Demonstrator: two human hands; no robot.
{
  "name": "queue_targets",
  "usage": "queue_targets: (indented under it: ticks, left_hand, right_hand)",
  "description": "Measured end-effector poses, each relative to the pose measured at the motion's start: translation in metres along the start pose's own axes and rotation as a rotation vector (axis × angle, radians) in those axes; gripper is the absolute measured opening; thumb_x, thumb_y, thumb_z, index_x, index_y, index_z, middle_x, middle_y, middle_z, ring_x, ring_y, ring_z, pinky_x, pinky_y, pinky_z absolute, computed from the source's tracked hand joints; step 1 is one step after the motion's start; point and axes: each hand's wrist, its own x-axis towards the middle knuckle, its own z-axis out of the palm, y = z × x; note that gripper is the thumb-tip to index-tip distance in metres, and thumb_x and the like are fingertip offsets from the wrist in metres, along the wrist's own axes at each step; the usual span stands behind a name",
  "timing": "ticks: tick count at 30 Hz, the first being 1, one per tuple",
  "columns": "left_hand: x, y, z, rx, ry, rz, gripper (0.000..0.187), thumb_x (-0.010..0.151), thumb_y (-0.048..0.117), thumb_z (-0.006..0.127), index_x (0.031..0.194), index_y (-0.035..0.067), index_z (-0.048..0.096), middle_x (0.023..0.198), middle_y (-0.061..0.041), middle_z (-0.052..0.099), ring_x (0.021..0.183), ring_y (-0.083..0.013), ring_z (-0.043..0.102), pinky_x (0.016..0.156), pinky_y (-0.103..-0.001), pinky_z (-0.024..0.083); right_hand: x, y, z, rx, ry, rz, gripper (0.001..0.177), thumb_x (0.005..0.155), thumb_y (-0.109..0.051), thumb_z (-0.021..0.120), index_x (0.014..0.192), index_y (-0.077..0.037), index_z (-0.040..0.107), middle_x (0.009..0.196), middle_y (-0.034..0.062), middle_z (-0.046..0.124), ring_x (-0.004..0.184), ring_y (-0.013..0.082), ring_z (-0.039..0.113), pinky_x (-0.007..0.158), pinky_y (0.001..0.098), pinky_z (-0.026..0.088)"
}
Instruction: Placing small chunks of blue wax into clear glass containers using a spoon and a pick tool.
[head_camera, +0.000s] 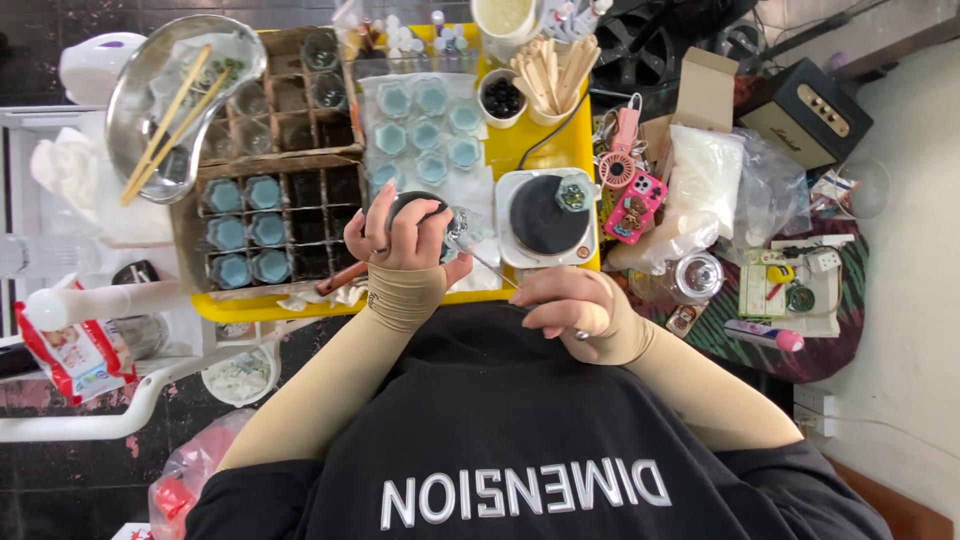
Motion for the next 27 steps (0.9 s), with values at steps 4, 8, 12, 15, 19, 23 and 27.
queue_targets:
  ticks: [4, 8, 12, 15, 19, 23, 27]
  left_hand:
    - [0.005, -0.011, -0.010, 0.027, 0.031, -0.014, 0.040, 0.084, 0.049, 0.081, 0.109, 0.019, 0.071, 0.127, 0.003, 0.056, 0.141, -0.0302, 0.037, 0.111, -0.053, 0.024]
    - [0.006, -0.026, -0.015, 0.017, 0.039, 0.015, 0.040, 0.083, 0.048, 0.081, 0.107, 0.019, 0.070, 0.125, 0.003, 0.056, 0.140, -0.0304, 0.038, 0.110, -0.052, 0.025]
    - [0.004, -0.037, -0.020, 0.006, 0.047, 0.047, 0.039, 0.085, 0.046, 0.082, 0.109, 0.019, 0.071, 0.126, 0.003, 0.056, 0.140, -0.0283, 0.038, 0.110, -0.052, 0.026]
    - [0.004, -0.044, -0.022, 0.012, 0.055, 0.073, 0.039, 0.083, 0.044, 0.084, 0.109, 0.018, 0.070, 0.126, 0.003, 0.056, 0.140, -0.0268, 0.038, 0.109, -0.053, 0.026]
    - [0.007, -0.051, -0.028, -0.004, 0.042, 0.083, 0.041, 0.082, 0.045, 0.084, 0.109, 0.017, 0.070, 0.126, 0.004, 0.058, 0.140, -0.0265, 0.038, 0.109, -0.054, 0.025]
    - [0.006, -0.054, -0.031, -0.031, 0.046, 0.089, 0.041, 0.084, 0.044, 0.084, 0.111, 0.016, 0.070, 0.125, 0.003, 0.057, 0.140, -0.0264, 0.037, 0.109, -0.054, 0.025]
    - [0.007, -0.057, -0.030, -0.040, 0.062, 0.091, 0.039, 0.085, 0.042, 0.083, 0.111, 0.015, 0.069, 0.125, 0.004, 0.058, 0.139, -0.0265, 0.038, 0.110, -0.053, 0.026]
  right_hand:
    - [-0.002, 0.008, 0.006, -0.007, 0.077, 0.029, 0.029, 0.085, 0.009, 0.066, 0.108, -0.009, 0.062, 0.117, 0.0128, 0.067, 0.105, 0.0320, 0.070, 0.090, 0.0416, 0.059]
    - [0.016, 0.003, 0.013, -0.014, 0.128, 0.037, 0.038, 0.077, 0.014, 0.062, 0.107, -0.008, 0.064, 0.115, 0.0141, 0.067, 0.102, 0.0312, 0.071, 0.087, 0.0401, 0.059]
    - [0.026, 0.000, 0.023, -0.011, 0.073, -0.010, 0.040, 0.074, 0.014, 0.062, 0.109, -0.007, 0.064, 0.115, 0.0153, 0.066, 0.102, 0.0337, 0.071, 0.088, 0.0423, 0.060]
    - [0.027, -0.002, 0.026, -0.035, 0.152, 0.070, 0.039, 0.079, 0.017, 0.061, 0.110, -0.007, 0.065, 0.116, 0.0156, 0.067, 0.101, 0.0318, 0.072, 0.085, 0.0387, 0.061]
    - [0.042, -0.006, 0.029, -0.028, 0.094, -0.046, 0.036, 0.078, 0.010, 0.067, 0.109, -0.007, 0.064, 0.114, 0.0160, 0.066, 0.101, 0.0340, 0.070, 0.087, 0.0434, 0.060]
    - [0.035, -0.001, 0.037, -0.069, 0.108, -0.029, 0.035, 0.081, 0.014, 0.065, 0.110, -0.006, 0.063, 0.116, 0.0162, 0.066, 0.102, 0.0341, 0.071, 0.087, 0.0421, 0.061]
    - [0.047, -0.007, 0.039, -0.044, 0.111, -0.065, 0.036, 0.077, 0.010, 0.069, 0.109, -0.006, 0.063, 0.114, 0.0154, 0.066, 0.101, 0.0345, 0.071, 0.087, 0.0435, 0.060]
